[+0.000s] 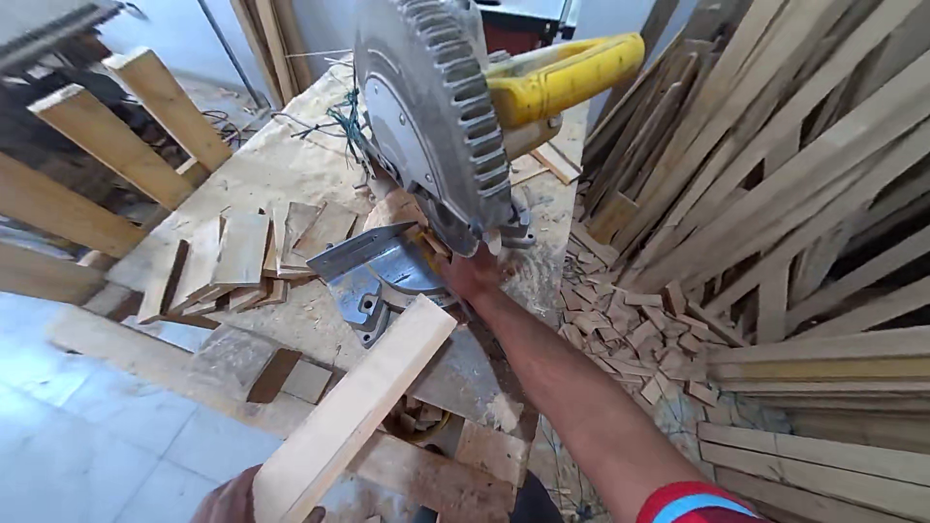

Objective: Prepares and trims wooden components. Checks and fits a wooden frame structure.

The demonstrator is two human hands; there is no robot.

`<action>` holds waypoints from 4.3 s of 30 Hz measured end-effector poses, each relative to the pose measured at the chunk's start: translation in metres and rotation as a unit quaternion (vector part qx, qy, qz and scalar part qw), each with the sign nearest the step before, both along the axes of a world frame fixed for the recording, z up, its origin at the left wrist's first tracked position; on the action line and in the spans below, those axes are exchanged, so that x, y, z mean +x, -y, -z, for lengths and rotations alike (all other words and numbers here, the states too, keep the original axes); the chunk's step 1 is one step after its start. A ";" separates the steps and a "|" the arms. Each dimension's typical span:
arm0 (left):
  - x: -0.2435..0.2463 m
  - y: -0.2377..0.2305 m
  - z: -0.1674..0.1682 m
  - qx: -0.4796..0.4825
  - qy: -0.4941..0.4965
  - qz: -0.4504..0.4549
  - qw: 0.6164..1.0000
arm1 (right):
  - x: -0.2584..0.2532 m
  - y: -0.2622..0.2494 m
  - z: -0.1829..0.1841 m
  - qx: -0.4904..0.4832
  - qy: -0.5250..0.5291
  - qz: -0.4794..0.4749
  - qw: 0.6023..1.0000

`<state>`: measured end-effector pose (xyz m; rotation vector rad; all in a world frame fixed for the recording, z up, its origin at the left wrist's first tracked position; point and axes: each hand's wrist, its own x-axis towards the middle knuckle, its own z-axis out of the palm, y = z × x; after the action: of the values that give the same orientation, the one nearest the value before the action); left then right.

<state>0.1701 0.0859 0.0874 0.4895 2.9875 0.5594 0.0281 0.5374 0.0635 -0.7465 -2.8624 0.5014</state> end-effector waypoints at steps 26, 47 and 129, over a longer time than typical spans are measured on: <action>-0.196 -0.228 0.046 0.065 -0.061 -0.027 0.996 | 0.112 -0.170 -0.262 0.104 -0.313 -0.199 0.923; -0.184 -0.232 0.070 0.197 -0.069 -0.122 0.970 | 0.043 -0.090 -0.292 0.270 0.092 -0.295 0.912; 0.078 -0.244 0.061 0.166 0.260 -0.292 0.905 | -0.007 -0.189 -0.024 0.049 0.098 -0.324 0.940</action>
<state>0.2483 0.3298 0.0263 -0.5067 2.4756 1.0499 0.0216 0.7267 0.0878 0.2058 -3.2538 0.3581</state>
